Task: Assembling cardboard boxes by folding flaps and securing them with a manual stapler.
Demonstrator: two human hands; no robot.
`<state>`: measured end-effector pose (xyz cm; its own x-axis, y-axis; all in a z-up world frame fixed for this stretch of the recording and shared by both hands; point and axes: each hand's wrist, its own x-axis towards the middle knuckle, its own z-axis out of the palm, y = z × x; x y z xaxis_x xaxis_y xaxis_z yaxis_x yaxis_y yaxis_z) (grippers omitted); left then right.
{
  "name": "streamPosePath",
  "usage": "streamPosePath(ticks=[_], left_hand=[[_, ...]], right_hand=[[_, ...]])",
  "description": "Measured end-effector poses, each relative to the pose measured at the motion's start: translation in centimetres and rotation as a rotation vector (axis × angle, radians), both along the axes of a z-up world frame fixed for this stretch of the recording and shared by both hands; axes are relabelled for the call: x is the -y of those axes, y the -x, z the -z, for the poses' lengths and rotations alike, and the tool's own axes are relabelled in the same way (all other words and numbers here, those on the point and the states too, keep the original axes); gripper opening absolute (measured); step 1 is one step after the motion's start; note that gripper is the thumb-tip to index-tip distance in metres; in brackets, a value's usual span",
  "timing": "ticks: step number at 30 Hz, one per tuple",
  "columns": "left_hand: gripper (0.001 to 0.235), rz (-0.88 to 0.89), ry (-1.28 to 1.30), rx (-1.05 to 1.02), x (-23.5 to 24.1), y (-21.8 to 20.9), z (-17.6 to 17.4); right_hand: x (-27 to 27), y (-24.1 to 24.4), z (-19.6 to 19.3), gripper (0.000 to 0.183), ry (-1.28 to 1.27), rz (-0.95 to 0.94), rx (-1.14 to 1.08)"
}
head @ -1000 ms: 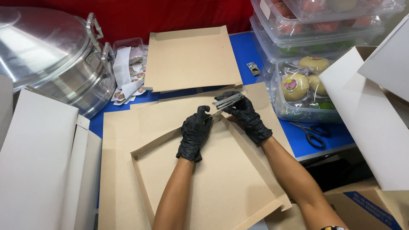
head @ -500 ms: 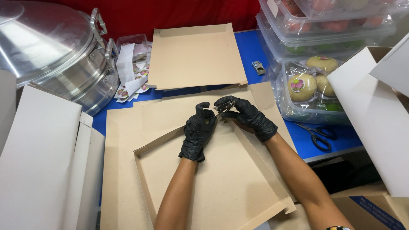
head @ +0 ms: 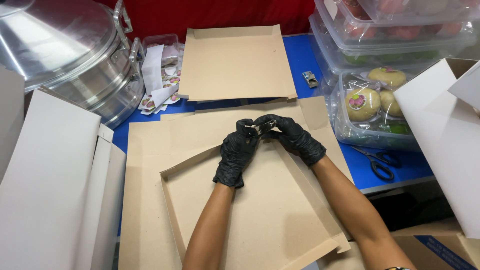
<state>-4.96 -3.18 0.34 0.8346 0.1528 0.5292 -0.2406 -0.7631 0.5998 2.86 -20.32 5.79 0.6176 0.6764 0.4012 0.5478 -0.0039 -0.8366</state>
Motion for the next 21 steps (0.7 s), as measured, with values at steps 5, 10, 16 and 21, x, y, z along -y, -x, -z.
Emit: streamPosePath(ticks=[5, 10, 16, 21], left_hand=[[0.03, 0.006, 0.04, -0.047, -0.3, 0.2, -0.2], [0.034, 0.042, 0.083, -0.065, -0.7, 0.2, -0.6], [0.092, 0.0, 0.067, -0.435, 0.4, -1.4, -1.7], [0.071, 0.058, 0.246, -0.451, 1.1, -0.8, -3.3]], right_hand=[[-0.4, -0.4, 0.5, 0.029, 0.039, 0.029, 0.0], [-0.7, -0.4, 0.2, 0.021, 0.059, 0.041, 0.029], [-0.7, -0.3, -0.7, 0.02, 0.158, 0.057, 0.066], [-0.6, -0.2, -1.0, 0.019, 0.177, 0.019, 0.126]])
